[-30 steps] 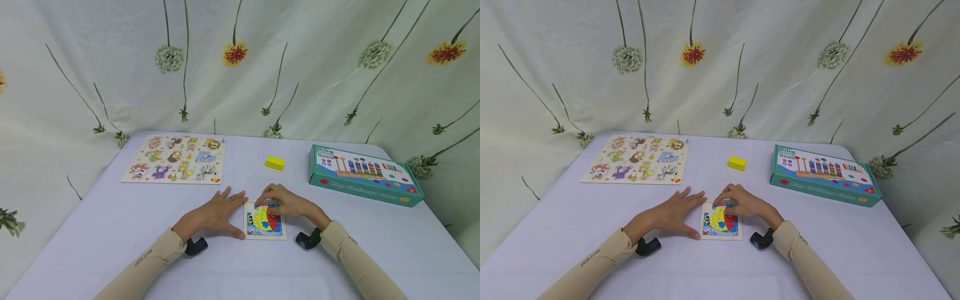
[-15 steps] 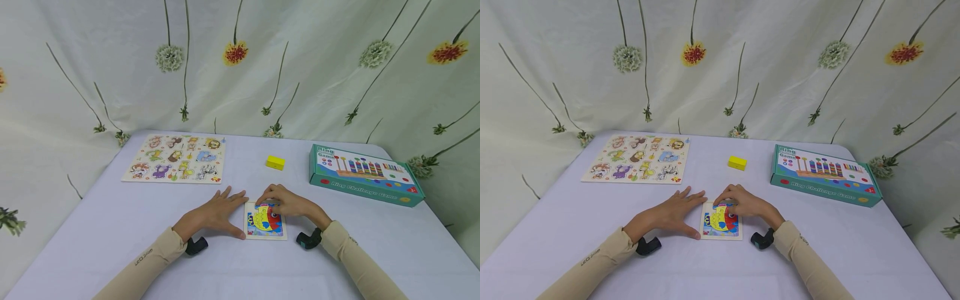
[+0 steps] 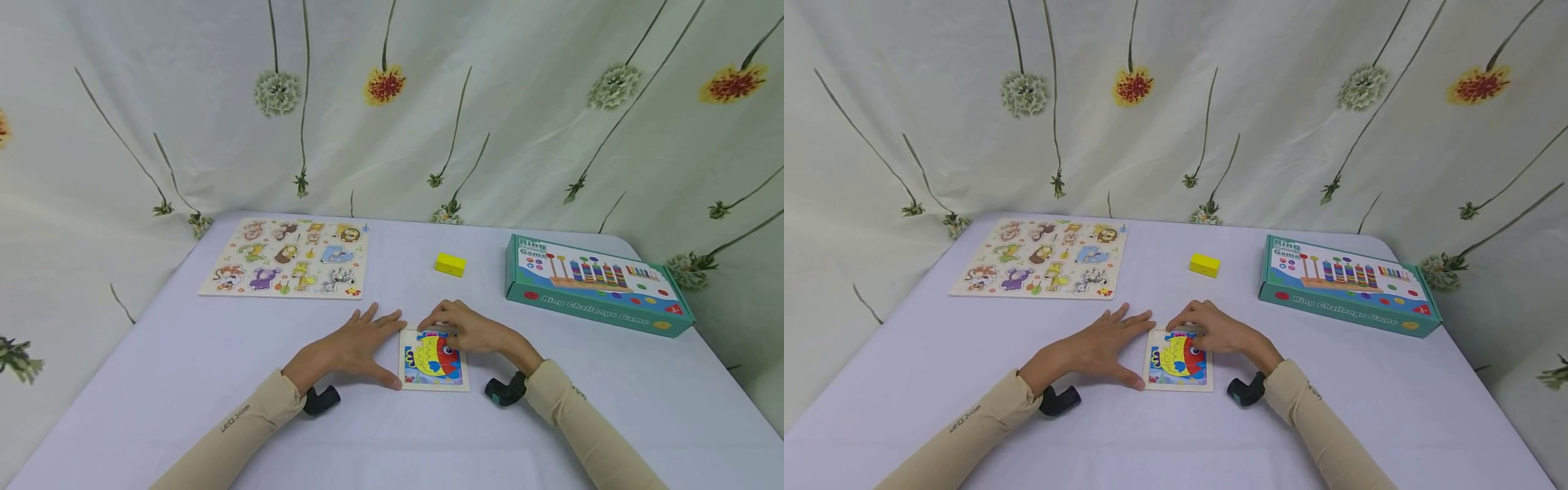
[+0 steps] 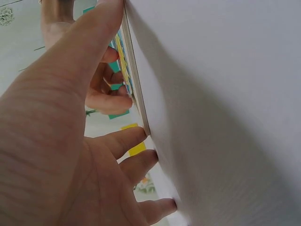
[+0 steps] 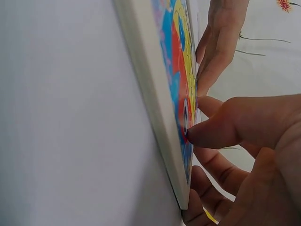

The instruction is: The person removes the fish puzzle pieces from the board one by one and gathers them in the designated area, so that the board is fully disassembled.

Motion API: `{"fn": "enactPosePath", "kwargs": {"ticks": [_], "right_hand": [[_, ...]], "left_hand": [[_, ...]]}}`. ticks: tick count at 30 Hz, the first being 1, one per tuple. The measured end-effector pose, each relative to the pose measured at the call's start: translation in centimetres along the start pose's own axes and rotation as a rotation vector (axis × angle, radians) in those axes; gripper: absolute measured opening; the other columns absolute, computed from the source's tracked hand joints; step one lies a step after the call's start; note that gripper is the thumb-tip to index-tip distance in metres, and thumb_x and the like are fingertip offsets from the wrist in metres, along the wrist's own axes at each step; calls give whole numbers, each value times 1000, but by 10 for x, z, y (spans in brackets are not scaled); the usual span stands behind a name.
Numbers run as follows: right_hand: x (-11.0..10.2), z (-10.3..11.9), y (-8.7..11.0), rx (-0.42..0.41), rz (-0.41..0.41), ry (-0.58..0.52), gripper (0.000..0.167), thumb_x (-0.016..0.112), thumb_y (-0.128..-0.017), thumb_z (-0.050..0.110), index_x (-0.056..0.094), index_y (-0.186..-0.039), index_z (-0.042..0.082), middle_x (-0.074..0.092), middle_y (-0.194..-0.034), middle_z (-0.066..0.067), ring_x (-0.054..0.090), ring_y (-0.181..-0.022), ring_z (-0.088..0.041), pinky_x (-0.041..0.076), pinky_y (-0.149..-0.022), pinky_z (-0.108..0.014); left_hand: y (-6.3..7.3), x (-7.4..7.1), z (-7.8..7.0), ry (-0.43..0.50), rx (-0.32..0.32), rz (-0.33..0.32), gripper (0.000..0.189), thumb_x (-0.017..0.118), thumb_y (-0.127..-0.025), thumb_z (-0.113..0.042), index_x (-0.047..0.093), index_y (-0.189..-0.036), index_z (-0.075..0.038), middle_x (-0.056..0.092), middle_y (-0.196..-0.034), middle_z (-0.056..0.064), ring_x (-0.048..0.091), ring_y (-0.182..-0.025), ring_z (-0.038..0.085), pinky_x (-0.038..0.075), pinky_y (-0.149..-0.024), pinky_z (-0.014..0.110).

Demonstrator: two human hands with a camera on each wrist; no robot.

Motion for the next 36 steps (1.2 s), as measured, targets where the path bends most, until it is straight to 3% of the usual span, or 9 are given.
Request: {"fn": "enactPosePath", "kwargs": {"ticks": [14, 30, 36], "right_hand": [[1, 3, 0, 10, 5, 23, 46, 59, -81, -6, 69, -117, 21, 52, -112, -1, 39, -110, -23, 40, -88, -35], [1, 3, 1, -31, 2, -19, 43, 59, -85, -5, 67, -121, 16, 60, -113, -1, 43, -108, -23, 40, -87, -35], [1, 1, 3, 28, -15, -71, 46, 59, -87, -1, 59, -129, 16, 59, -116, -6, 46, -109, -24, 44, -88, -35]], "left_hand": [[0, -1, 0, -4, 5, -9, 100, 75, -67, -65, 35, -149, -25, 20, -159, -4, 2, -147, 36, 3, -117, 57], [2, -2, 0, -1, 5, -8, 101, 75, -66, -65, 35, -149, -24, 20, -160, -3, 2, -147, 36, 4, -117, 57], [2, -2, 0, 8, 5, -7, 102, 75, -66, -66, 34, -150, -24, 19, -160, -4, 1, -147, 36, 3, -117, 57]]}}
Point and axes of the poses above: each hand's wrist, its own y-axis away from the middle knuckle, its own x-axis out of the palm, z = x × y, the point moved 1 cm from there along -y, towards the middle knuckle
